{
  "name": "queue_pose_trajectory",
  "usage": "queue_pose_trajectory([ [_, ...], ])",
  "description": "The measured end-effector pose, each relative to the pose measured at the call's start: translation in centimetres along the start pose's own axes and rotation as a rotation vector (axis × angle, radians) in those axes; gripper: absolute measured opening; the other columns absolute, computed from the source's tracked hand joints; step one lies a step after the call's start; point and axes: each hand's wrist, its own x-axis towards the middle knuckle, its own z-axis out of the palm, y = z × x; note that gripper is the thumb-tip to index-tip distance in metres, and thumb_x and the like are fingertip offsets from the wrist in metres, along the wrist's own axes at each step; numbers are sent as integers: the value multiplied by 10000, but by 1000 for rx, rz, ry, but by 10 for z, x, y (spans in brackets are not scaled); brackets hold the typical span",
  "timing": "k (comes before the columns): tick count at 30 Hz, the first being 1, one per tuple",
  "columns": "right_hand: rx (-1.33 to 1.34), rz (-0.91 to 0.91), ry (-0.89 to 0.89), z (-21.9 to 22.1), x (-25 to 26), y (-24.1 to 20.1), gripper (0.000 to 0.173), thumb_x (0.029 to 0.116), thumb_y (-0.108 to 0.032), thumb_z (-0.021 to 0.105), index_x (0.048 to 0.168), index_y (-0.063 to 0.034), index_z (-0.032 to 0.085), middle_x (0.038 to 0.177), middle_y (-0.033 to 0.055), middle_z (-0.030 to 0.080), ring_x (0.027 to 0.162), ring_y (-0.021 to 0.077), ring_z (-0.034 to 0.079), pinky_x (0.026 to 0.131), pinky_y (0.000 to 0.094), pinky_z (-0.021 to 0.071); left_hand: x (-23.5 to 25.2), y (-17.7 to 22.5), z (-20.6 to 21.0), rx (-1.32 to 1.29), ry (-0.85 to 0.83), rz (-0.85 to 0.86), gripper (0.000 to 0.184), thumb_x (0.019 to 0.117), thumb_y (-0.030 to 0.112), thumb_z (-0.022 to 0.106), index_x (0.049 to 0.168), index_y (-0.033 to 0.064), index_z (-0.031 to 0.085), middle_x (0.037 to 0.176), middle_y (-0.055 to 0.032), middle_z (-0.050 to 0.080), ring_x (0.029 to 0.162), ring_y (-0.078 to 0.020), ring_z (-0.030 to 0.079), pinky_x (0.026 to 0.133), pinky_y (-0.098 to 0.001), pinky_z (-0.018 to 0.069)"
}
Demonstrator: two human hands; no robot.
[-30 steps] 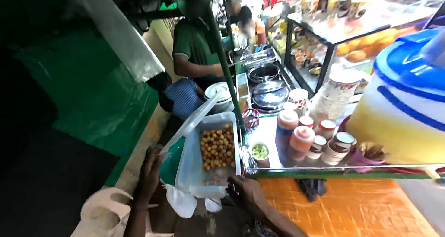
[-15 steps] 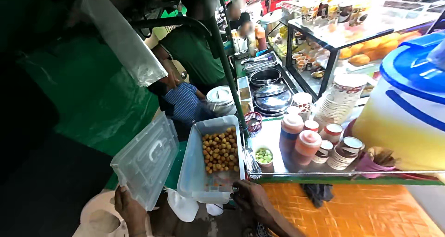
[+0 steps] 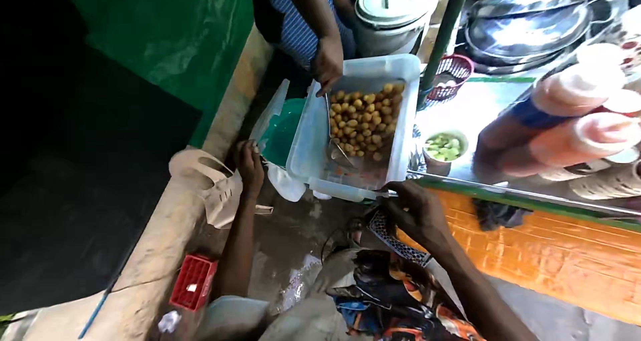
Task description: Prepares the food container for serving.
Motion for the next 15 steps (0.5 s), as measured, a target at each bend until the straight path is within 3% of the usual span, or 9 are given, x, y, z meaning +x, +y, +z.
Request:
queue_pose_trajectory([
  [6,13,30,-4,-1,-2,-5,299,964,-363,642,1126,-128,730,943,-5,706,754,74,681,671,313,609,-30,-33,34,72,-166,181,346,1053,171,493,1312,-31,599,1329,-258,579,1270,-416,543,1097,-546,435],
  [11,11,69,34,0,-5,-10,296,950,-379,647,1095,-139,742,926,-18,685,740,62,664,634,297,596,-34,-65,37,74,-297,247,345,1039,131,533,1323,-61,565,1327,-286,562,1255,-427,558,1063,-525,483],
  [15,47,73,56,2,-7,-12,286,950,-345,652,1108,-120,731,950,-10,686,749,61,673,643,290,609,-34,-75,37,147,-486,323,341,1024,135,568,1306,-54,598,1311,-291,575,1274,-456,533,1089,-552,447],
])
